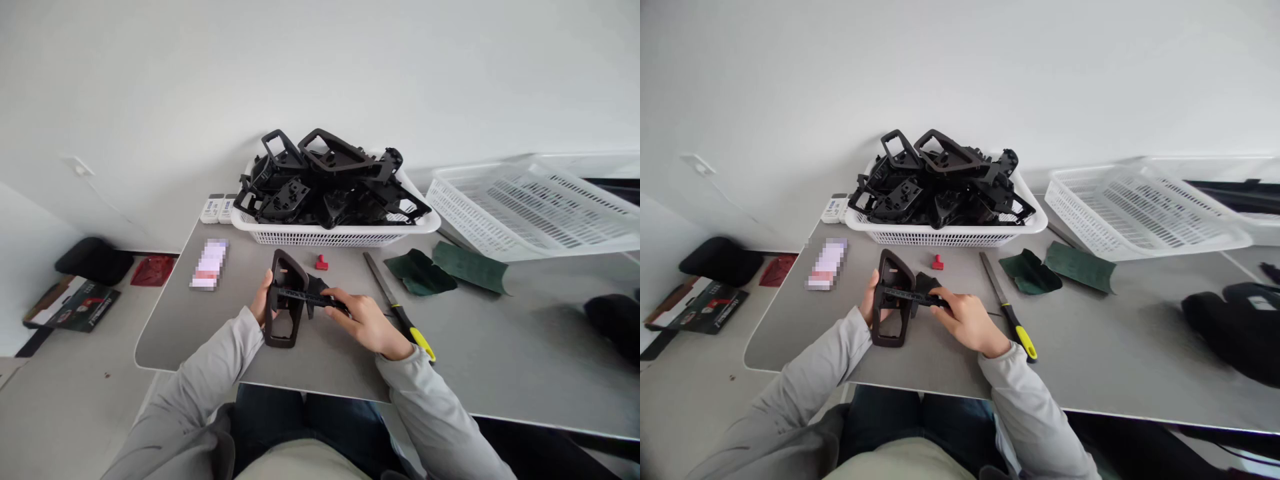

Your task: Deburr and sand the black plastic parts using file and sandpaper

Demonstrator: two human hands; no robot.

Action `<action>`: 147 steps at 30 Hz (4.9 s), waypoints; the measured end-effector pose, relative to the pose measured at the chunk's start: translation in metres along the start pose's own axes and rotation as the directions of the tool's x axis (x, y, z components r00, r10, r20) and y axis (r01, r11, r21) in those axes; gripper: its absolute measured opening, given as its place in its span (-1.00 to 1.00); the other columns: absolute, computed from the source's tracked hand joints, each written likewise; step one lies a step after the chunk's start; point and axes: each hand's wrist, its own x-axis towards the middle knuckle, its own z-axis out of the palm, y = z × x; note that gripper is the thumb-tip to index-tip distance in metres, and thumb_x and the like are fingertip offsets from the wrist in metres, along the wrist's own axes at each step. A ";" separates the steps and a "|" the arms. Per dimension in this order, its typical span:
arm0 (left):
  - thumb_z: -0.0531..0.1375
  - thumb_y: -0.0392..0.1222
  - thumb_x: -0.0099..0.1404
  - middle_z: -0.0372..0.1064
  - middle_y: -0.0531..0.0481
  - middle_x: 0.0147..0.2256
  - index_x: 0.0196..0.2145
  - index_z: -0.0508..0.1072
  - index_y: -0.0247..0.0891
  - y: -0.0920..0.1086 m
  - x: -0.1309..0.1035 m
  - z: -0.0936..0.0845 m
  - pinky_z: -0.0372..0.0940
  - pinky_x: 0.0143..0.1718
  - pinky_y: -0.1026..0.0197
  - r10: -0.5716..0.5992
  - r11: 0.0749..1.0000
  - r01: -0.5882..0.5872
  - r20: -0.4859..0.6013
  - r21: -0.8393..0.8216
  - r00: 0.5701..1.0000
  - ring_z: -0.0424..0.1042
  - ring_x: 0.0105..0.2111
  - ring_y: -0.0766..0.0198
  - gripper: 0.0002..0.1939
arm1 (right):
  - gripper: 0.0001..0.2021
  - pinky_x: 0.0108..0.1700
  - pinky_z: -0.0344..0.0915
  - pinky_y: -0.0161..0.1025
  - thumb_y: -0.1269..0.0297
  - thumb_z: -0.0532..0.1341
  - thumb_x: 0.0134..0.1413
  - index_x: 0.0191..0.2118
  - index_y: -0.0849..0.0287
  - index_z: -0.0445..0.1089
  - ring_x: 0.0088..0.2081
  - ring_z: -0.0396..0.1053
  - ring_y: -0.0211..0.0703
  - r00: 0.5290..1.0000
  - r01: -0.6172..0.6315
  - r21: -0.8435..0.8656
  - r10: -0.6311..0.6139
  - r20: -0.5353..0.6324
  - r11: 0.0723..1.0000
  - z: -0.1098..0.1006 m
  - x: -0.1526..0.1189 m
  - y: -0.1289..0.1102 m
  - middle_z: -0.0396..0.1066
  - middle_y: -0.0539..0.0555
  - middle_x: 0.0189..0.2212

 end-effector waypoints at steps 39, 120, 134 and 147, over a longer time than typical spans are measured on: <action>0.01 0.24 0.24 0.50 -0.15 -0.36 -0.24 0.50 -0.34 0.011 -0.008 0.016 0.37 -0.24 0.14 0.041 0.997 -0.041 0.002 -0.068 0.999 0.49 -0.28 0.11 -0.43 | -0.49 -0.36 0.22 -0.24 -0.06 -0.07 0.24 0.09 0.17 0.32 -0.45 0.42 -0.10 0.995 0.038 0.012 -0.039 0.094 0.999 0.008 0.002 0.005 0.49 0.08 -0.47; 0.01 0.21 0.24 0.45 -0.08 -0.49 -0.31 0.46 -0.34 0.015 -0.004 0.016 0.33 -0.52 0.23 0.060 0.993 -0.065 -0.052 -0.097 0.997 0.44 -0.52 0.23 -0.48 | -0.56 -0.21 0.34 -0.24 0.04 0.11 0.18 0.09 0.16 0.32 -0.27 0.48 -0.11 0.941 0.130 0.311 -0.216 0.259 0.942 0.017 -0.010 0.004 0.51 0.11 -0.15; -0.02 0.15 0.29 0.47 -0.12 -0.42 -0.31 0.45 -0.33 0.016 -0.005 0.015 0.38 -0.42 0.12 0.026 0.999 -0.025 0.016 -0.048 1.000 0.47 -0.44 0.15 -0.52 | -0.59 -0.48 0.18 -0.28 -0.01 0.00 0.24 -0.02 0.17 0.35 -0.45 0.44 -0.12 0.923 0.050 -0.363 -0.182 -0.339 0.930 0.022 0.014 0.016 0.52 0.13 -0.34; 0.04 0.12 0.26 0.45 -0.08 -0.46 -0.32 0.45 -0.33 0.014 0.001 0.008 0.28 -0.57 0.21 -0.041 0.999 0.042 0.005 -0.012 0.999 0.41 -0.55 0.22 -0.57 | -0.62 -0.52 0.08 -0.31 0.08 0.00 0.27 -0.02 0.22 0.37 -0.50 0.36 -0.21 0.879 0.058 -0.427 -0.249 -0.407 0.902 0.029 0.011 0.018 0.42 0.06 -0.50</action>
